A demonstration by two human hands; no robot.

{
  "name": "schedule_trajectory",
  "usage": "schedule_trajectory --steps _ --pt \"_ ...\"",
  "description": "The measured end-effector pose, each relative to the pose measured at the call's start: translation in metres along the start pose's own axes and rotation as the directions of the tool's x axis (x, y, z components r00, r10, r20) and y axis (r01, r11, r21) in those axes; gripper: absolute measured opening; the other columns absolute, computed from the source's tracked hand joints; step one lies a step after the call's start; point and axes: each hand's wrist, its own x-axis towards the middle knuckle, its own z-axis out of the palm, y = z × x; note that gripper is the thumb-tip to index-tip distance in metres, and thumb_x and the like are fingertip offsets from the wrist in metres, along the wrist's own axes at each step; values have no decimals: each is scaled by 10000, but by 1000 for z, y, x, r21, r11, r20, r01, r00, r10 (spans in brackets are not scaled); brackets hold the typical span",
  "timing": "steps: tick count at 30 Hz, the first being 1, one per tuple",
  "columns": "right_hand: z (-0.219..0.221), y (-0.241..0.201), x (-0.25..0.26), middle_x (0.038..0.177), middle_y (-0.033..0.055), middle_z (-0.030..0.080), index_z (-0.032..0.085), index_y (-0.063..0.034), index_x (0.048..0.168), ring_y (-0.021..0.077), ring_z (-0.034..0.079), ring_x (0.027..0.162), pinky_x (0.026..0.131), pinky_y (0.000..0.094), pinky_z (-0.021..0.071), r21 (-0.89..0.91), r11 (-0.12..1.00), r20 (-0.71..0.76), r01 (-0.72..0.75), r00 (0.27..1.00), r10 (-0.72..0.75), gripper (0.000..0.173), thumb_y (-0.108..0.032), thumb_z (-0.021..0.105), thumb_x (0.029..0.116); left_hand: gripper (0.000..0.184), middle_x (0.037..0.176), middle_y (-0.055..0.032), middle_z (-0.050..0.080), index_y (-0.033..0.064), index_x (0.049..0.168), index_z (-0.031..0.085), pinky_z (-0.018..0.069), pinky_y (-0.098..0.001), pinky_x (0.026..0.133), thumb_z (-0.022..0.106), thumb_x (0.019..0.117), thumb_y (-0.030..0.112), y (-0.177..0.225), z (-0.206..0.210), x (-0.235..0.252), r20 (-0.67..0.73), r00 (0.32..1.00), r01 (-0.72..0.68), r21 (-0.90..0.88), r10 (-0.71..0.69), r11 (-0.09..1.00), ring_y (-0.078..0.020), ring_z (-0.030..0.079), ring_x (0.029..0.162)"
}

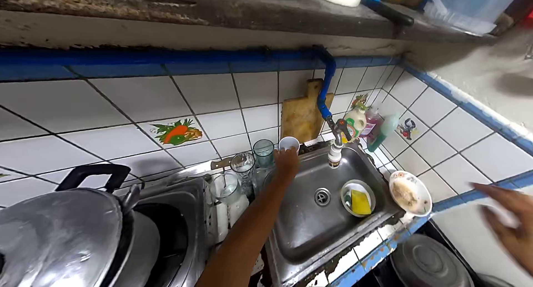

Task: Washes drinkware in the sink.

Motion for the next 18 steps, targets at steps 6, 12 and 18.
schedule_trajectory --steps 6,12,18 --pt "108 -114 144 1344 224 617 512 19 1464 280 630 1193 972 412 527 555 831 10 23 999 -34 557 -49 562 913 421 1391 -322 560 -90 1353 579 140 -712 1191 511 1049 193 7 10 5 131 991 7 -10 -6 1000 -506 435 1389" --pt "135 -145 207 1240 204 635 603 23 1352 248 642 1069 927 388 519 684 724 149 -94 989 -12 418 2 566 936 326 1312 -282 630 -70 1241 664 205 -671 1189 525 1031 138 47 40 -59 226 962 -140 -72 153 988 -481 505 1330" --pt "135 -135 224 1080 113 721 762 -63 1155 173 663 977 884 380 516 689 725 65 25 993 -95 355 95 506 968 451 1372 -279 583 -86 1258 646 295 -584 1177 606 1023 297 86 51 -57 281 953 49 -520 116 853 -410 514 1337"
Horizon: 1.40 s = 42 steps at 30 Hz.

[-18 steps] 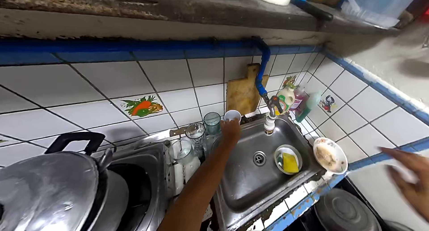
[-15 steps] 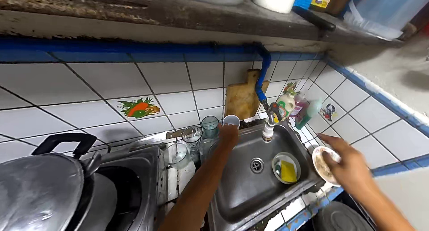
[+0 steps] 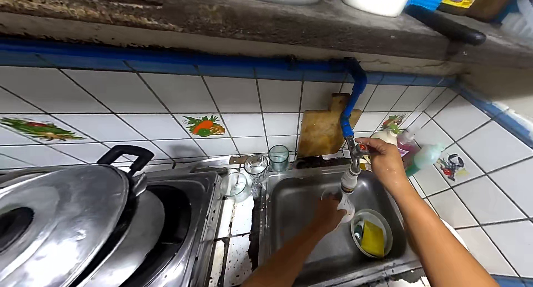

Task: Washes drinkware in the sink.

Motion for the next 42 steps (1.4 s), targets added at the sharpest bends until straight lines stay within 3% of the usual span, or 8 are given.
schedule_trajectory --steps 6,16,19,26,30,34,39,42 --pt "-1 40 -3 1204 117 711 632 -18 1355 101 666 1029 881 284 530 385 922 46 -38 999 22 467 90 442 942 382 1208 -226 637 -72 1304 565 519 -448 954 582 1040 203 -3 20 28 -66 957 62 -903 -281 426 -276 624 1096" --pt "85 131 -52 1426 203 546 561 -33 1421 305 551 1252 951 499 492 388 718 374 -578 811 450 399 -229 437 1096 601 1296 -221 569 106 1444 430 551 -482 800 315 1071 563 -15 21 31 264 841 157 -954 -472 -254 -349 618 1052" --pt "87 137 -32 1372 304 581 552 69 1392 401 575 1268 1047 544 449 -40 841 461 -540 737 495 415 -204 402 1119 573 1324 -226 557 75 1447 437 535 -505 867 350 1085 510 -6 23 22 270 835 244 -963 -480 -117 -351 600 1113" --pt "74 169 -36 1321 216 589 432 -88 1507 335 620 1114 894 539 521 -69 726 827 -684 367 425 545 -376 540 1057 505 970 -242 631 -129 996 637 483 -479 895 515 1075 354 -24 -10 27 -61 985 129 -369 -163 920 -299 604 929" --pt "83 163 -49 1291 141 608 383 16 1474 126 619 1133 994 312 519 204 861 774 -466 616 150 764 -140 806 858 559 928 -272 654 -141 951 657 480 -539 913 495 1078 379 -22 -22 30 101 994 -27 -148 42 989 -366 631 934" --pt "102 165 -56 1287 174 616 437 47 1441 149 622 1134 968 317 526 352 838 539 -418 822 184 758 -137 810 807 361 920 -193 647 -103 966 670 493 -430 844 570 1036 237 -31 -12 25 -256 966 -123 -378 25 917 -243 606 874" --pt "124 173 -67 1234 156 641 411 16 1470 163 673 1022 869 348 583 485 701 477 -523 830 289 752 -197 744 831 297 1374 -280 569 -15 1219 692 459 -523 1078 596 989 146 -35 -31 13 -782 620 -101 -159 -63 982 -418 537 1302" --pt "122 165 -72 1091 91 659 455 -20 1403 134 672 923 810 331 581 495 527 636 -691 701 323 443 -199 534 1005 452 1507 -336 436 22 1392 603 341 -689 1086 580 941 42 -47 -75 11 -801 597 221 98 -56 970 -568 400 1380"
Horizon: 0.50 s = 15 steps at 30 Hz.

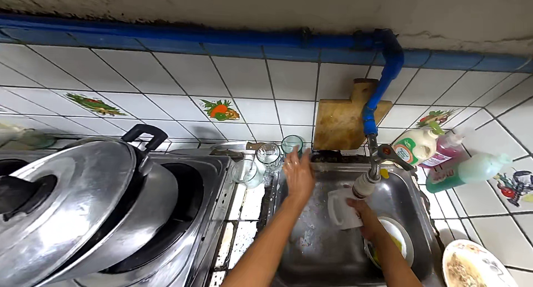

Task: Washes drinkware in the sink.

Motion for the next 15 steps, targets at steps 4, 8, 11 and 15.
schedule_trajectory --steps 4,8,11,15 --pt "-9 -1 6 975 62 701 572 -92 1219 161 696 892 790 365 593 261 943 140 -205 975 173 407 -334 263 1113 415 1405 -287 552 -52 1388 557 337 -625 1118 516 991 62 -13 -15 40 257 954 56 354 -155 934 -470 429 1396" --pt "-5 12 13 1130 147 633 406 -67 1455 204 651 936 804 387 556 142 988 -131 -67 988 86 459 -191 542 1034 319 1315 -242 636 -33 1271 643 337 -607 1118 482 1048 127 -13 -15 55 366 912 16 426 -188 905 -425 514 1336" --pt "2 31 22 1273 270 584 295 14 1514 290 644 1056 869 445 560 -137 980 -340 143 923 -182 913 -95 838 788 304 1264 -249 657 -36 1209 666 323 -638 1109 473 1056 143 -18 -17 47 399 914 -95 394 -77 914 -443 550 1284" --pt "15 59 22 1403 340 519 339 99 1503 406 579 1253 1043 529 490 -468 863 -364 189 849 -383 1036 -201 922 700 238 1135 -272 692 -58 1089 708 370 -654 1074 529 1016 83 -27 -12 -1 484 829 -426 222 280 877 -482 603 1183"
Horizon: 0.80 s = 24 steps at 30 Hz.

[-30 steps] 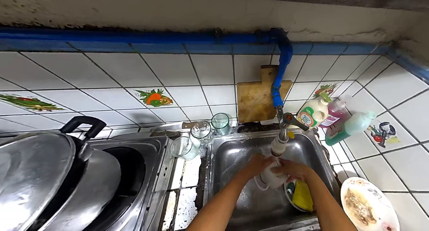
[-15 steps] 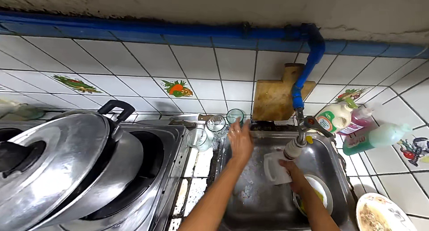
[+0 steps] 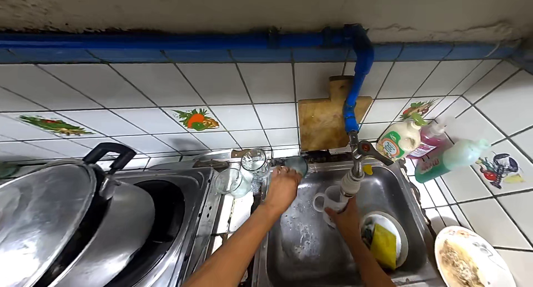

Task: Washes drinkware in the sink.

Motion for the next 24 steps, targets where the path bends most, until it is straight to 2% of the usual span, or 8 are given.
schedule_trajectory --steps 4,9,12,15,18,20,22,24 --pt "4 11 -24 1363 348 529 505 126 1327 425 627 1152 952 517 536 -182 983 104 26 995 -7 843 -259 931 709 152 1010 -223 731 -30 979 746 443 -616 1057 608 917 -48 22 27 -24 -57 935 -349 8 349 937 -436 676 1087" --pt "-21 20 -47 1515 326 434 611 110 1186 424 630 1206 963 495 545 -400 906 348 137 937 12 621 -309 867 805 132 1009 -204 724 -31 996 726 441 -575 1085 629 911 -57 51 42 -15 20 815 -580 -6 580 815 -415 667 1122" --pt "-36 30 -54 1558 284 411 641 57 1202 411 631 1221 976 503 545 -445 879 420 173 907 35 518 -287 819 859 188 1128 -242 696 -54 1064 713 426 -529 1116 565 1000 41 68 38 -3 134 837 -499 -208 530 841 -427 601 1233" --pt "-50 28 -60 1577 279 379 570 22 1363 409 509 1372 1112 495 456 -401 908 461 119 883 87 549 -139 774 880 247 1255 -285 628 -93 1091 698 419 -458 1118 588 1009 112 72 36 10 195 899 -217 -579 392 786 -381 560 1266" --pt "-57 7 -76 1329 302 584 568 97 1289 413 607 1215 1031 518 503 -245 967 244 64 970 -3 458 98 628 834 223 1396 -242 500 -123 1122 624 478 -339 1037 582 980 43 68 50 12 215 959 113 -889 185 445 -235 544 1240" --pt "-57 -2 -71 1125 273 658 600 126 1157 359 669 1016 886 480 556 -113 990 -41 82 995 -88 279 73 566 885 294 1247 -117 555 -69 1277 545 524 -324 883 499 1020 65 71 57 13 331 943 325 -937 25 127 -149 582 1050" --pt "-62 -21 -50 1129 256 652 557 133 1201 285 670 993 864 410 556 43 999 -107 23 994 -18 257 -18 523 995 330 1145 -100 609 -6 1366 504 543 -347 818 430 1076 131 78 61 13 437 896 424 -895 -79 -142 -155 617 964" --pt "-64 -46 -26 1230 217 608 509 94 1321 189 619 1031 878 336 512 270 959 13 -84 996 84 329 -112 462 1069 307 1067 -103 655 27 1300 528 569 -355 777 371 1108 207 91 62 14 489 857 411 -840 -165 -353 -171 661 913"
